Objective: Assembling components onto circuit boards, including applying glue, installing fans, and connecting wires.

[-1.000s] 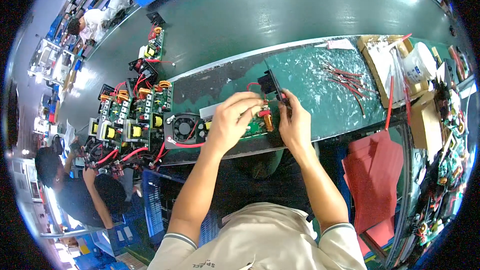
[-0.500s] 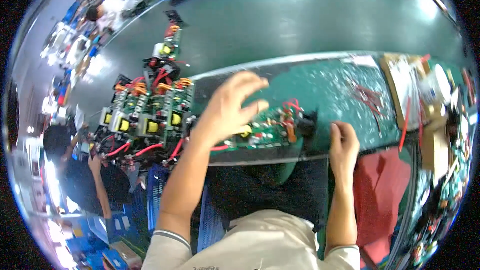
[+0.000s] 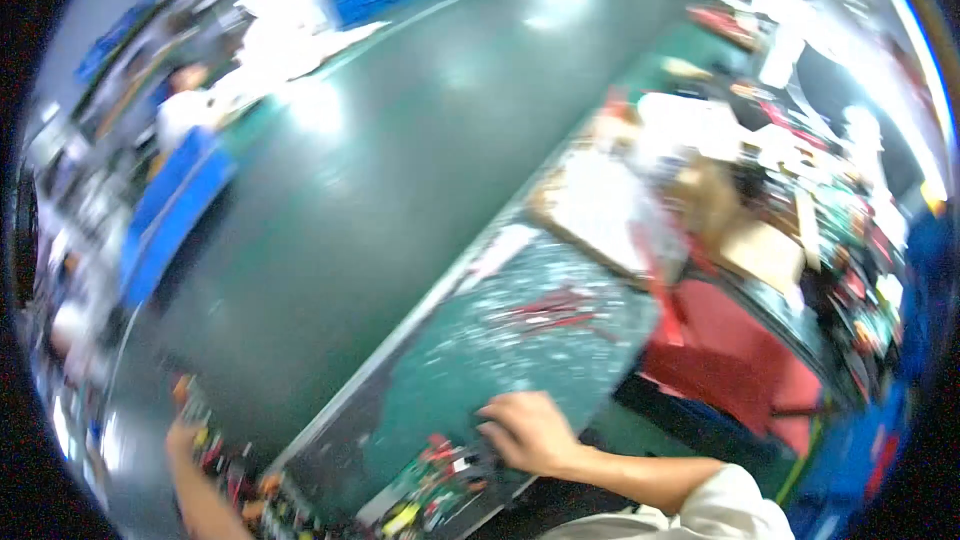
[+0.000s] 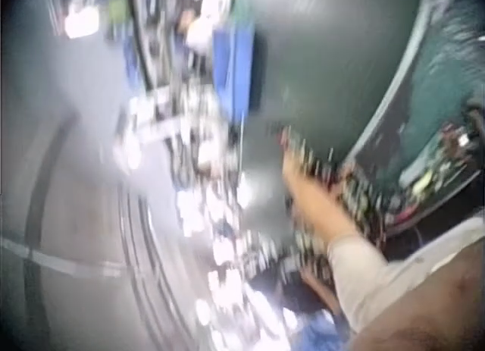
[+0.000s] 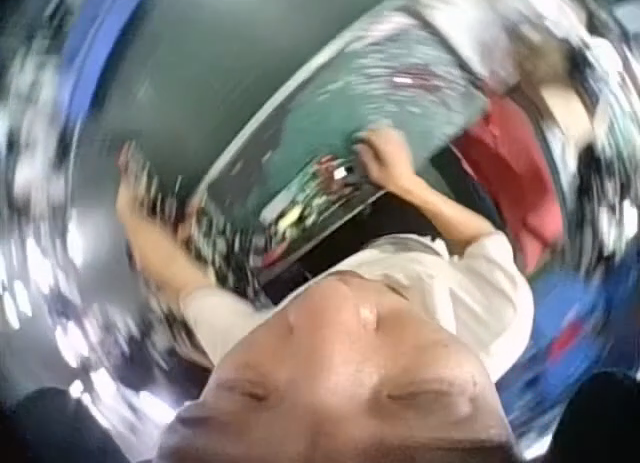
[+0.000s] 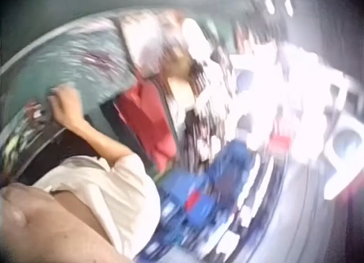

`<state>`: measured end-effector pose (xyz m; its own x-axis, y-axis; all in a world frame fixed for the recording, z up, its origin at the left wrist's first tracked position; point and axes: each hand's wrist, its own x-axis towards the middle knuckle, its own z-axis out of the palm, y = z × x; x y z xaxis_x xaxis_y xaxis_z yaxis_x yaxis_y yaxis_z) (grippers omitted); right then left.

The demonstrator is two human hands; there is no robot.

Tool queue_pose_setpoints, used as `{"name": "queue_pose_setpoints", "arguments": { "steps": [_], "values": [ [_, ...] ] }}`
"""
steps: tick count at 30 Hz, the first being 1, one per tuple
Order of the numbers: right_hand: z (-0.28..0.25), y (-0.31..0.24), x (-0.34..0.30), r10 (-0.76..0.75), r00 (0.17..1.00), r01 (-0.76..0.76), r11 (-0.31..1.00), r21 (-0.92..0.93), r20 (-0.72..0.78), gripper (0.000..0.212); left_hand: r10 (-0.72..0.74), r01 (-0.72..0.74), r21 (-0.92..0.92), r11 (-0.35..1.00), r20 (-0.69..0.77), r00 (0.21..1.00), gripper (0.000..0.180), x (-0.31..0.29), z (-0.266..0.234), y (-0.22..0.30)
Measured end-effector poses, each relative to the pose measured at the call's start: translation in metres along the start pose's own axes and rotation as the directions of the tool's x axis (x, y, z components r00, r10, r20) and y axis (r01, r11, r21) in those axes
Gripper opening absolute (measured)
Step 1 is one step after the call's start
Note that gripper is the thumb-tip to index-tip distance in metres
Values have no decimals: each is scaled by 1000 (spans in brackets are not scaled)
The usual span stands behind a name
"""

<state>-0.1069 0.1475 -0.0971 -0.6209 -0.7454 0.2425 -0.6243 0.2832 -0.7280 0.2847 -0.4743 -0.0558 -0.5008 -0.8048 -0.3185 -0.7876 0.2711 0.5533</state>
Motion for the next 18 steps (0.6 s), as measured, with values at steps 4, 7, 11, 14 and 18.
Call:
{"name": "queue_pose_setpoints", "arguments": {
  "steps": [4, 7, 11, 14, 18],
  "values": [
    [-1, -9, 3, -40, 999, 41, 994, 103, -8, 27, 117, -120, -29, 992, -88, 989, 82, 138, -70, -34],
    [-4, -7, 7, -26, 999, 28, 996, 81, -27, 30, 411, -326, 290, 900, -313, 856, 82, 165, -96, -28],
    [-7, -12, 19, 43, 999, -43, 998, -42, 2, 34, 575, -292, 567, 770, -419, 702, 89, 176, -4, 127],
    [-11, -14, 18, -3, 1000, 3, 1000, -16, 2, 31, 681, -528, 472, 706, -251, 687, 99, 143, 15, 290],
    [-12, -10, 9, 4, 1000, -4, 1000, 13, -24, 33, 707, -675, 244, 696, -66, 705, 110, 131, 162, 487]
  ]
}}
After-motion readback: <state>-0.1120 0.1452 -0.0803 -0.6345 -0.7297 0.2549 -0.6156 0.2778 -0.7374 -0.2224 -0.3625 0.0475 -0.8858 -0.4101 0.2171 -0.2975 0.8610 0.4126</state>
